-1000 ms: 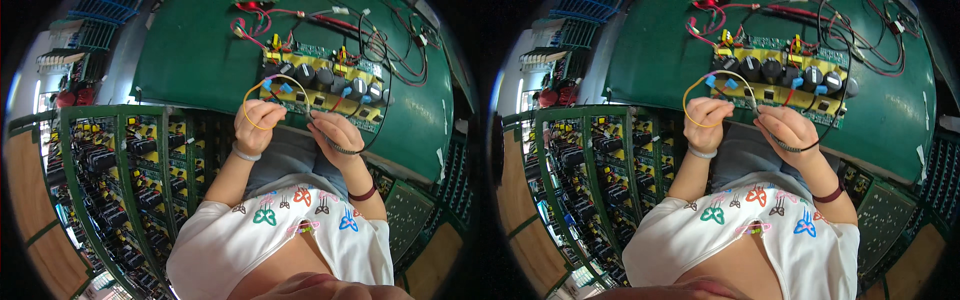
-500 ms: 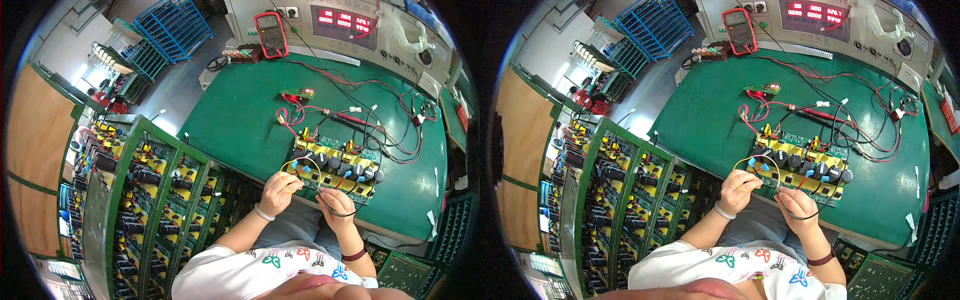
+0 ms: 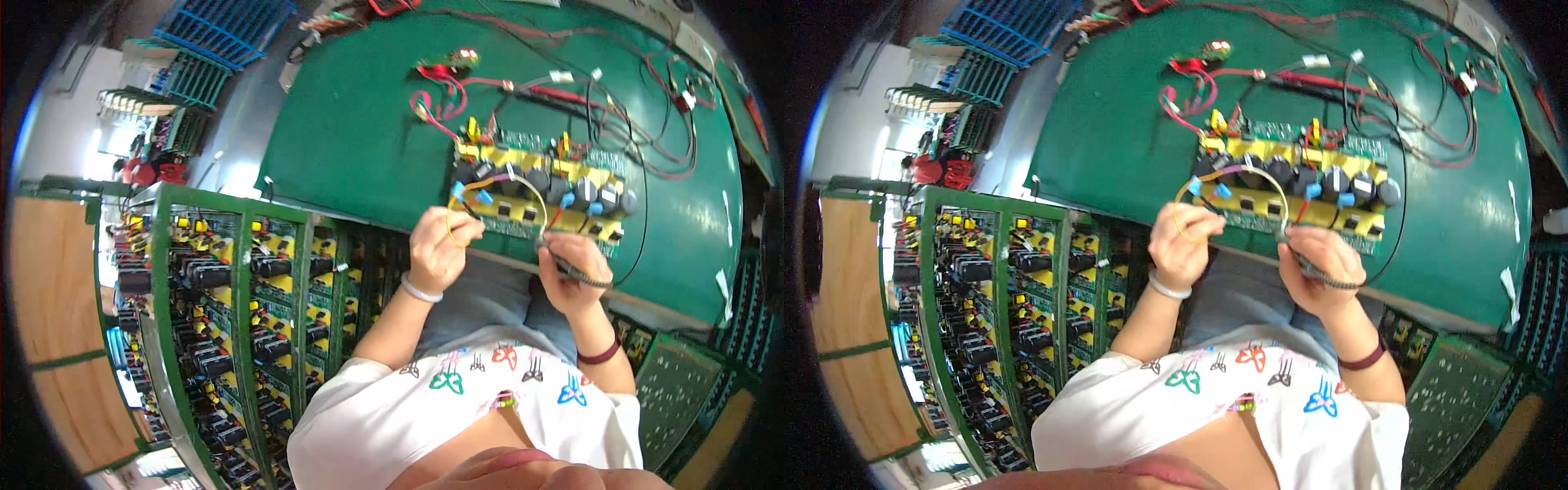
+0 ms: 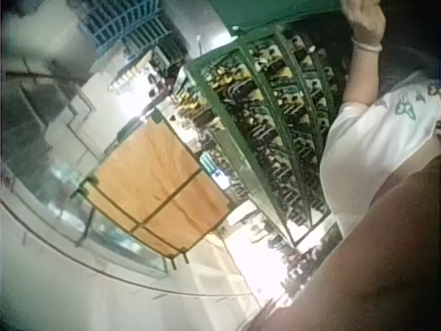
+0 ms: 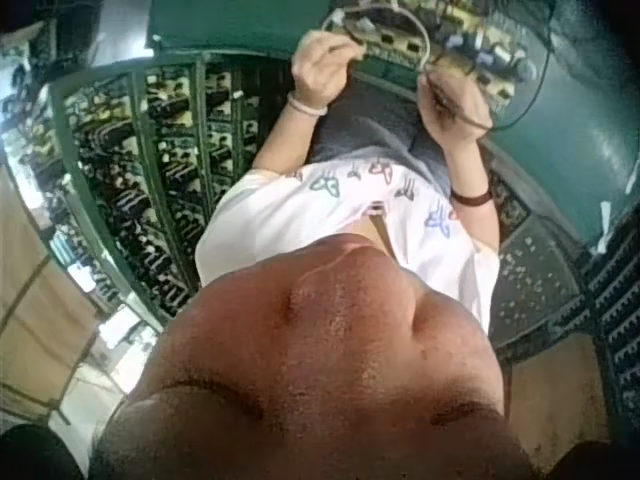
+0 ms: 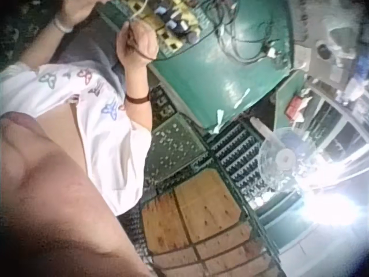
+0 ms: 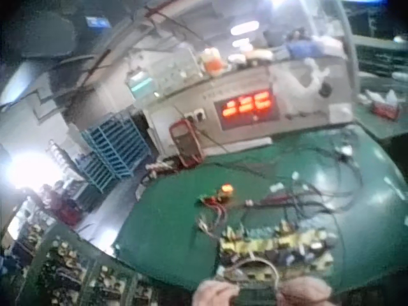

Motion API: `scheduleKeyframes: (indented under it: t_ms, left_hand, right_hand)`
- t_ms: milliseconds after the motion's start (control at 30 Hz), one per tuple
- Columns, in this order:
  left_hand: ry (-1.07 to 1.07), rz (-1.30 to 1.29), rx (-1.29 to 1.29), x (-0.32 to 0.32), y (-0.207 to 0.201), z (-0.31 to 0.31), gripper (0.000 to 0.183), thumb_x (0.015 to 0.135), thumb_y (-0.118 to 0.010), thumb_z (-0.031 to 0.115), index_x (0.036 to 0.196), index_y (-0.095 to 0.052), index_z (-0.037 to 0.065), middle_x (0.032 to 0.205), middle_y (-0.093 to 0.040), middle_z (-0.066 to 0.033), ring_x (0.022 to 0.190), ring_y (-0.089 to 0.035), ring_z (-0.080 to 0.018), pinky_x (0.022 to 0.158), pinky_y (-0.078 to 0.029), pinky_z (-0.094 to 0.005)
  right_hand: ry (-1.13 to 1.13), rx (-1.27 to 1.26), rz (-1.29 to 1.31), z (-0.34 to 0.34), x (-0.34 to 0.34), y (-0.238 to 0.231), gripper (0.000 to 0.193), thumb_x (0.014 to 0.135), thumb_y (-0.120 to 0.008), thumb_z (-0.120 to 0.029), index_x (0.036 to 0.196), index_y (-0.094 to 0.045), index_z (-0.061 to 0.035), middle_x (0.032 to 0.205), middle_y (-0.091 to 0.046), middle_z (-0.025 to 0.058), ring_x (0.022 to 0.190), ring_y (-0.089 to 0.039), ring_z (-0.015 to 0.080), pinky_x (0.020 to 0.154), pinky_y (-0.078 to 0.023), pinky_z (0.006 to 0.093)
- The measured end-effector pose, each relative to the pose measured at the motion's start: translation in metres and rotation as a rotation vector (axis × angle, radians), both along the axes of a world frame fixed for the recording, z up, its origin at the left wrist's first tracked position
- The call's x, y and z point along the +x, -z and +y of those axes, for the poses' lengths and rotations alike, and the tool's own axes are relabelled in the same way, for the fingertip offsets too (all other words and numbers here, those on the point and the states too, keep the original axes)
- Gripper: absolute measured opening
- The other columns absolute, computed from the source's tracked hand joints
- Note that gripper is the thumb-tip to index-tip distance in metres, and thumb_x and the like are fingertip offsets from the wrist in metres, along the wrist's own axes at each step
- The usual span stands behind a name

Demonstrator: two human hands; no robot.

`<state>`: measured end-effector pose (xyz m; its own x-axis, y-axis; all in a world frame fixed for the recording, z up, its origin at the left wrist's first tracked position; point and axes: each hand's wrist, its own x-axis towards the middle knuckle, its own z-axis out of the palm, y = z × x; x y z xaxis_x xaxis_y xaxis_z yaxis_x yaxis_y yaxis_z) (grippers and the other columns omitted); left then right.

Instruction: The person assembles electronic components on a green workbench, connecting wires to circuit boards and handling various electronic parts. They use their hands to manipulate wires and components, occasionally using tools like pliers or screwdrivers. The task involves precise hand movements and attention to detail.

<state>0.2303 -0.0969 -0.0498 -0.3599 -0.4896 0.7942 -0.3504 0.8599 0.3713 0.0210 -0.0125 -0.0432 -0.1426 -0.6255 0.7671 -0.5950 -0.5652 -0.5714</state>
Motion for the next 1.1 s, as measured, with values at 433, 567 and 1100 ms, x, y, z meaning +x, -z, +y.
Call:
scheduleKeyframes:
  t_ms: [433, 567, 1100]
  left_hand:
    - [0.010, -0.011, 0.017, 0.001, 0.002, -0.003, 0.029, 0.064, -0.071, -0.009, 0.088, -0.071, 0.007, 0.086, -0.066, -0.0054, 0.075, -0.063, -0.0247, 0.065, -0.051, -0.0345]
    - [0.002, 0.004, 0.025, 0.000, 0.001, 0.000, 0.031, 0.063, -0.073, -0.012, 0.087, -0.071, 0.008, 0.083, -0.066, -0.0050, 0.072, -0.062, -0.0235, 0.064, -0.050, -0.0330]
    - [0.052, -0.017, 0.042, 0.004, -0.005, 0.001, 0.034, 0.065, -0.070, -0.010, 0.095, -0.068, 0.006, 0.090, -0.063, -0.0070, 0.077, -0.062, -0.0265, 0.068, -0.052, -0.0373]
  right_hand:
    - [0.037, -0.004, 0.055, -0.003, 0.002, 0.003, 0.021, 0.070, -0.076, 0.004, 0.087, -0.066, -0.0031, 0.087, -0.070, 0.0114, 0.065, -0.068, 0.0230, 0.057, -0.054, 0.0289]
    - [0.039, -0.012, 0.063, -0.002, 0.003, 0.003, 0.022, 0.070, -0.076, 0.004, 0.087, -0.065, -0.0035, 0.087, -0.070, 0.0115, 0.066, -0.068, 0.0243, 0.057, -0.054, 0.0297]
    - [0.007, 0.051, 0.079, -0.003, 0.005, -0.009, 0.020, 0.072, -0.073, 0.005, 0.086, -0.062, -0.0039, 0.086, -0.067, 0.0118, 0.067, -0.067, 0.0280, 0.055, -0.054, 0.0347]
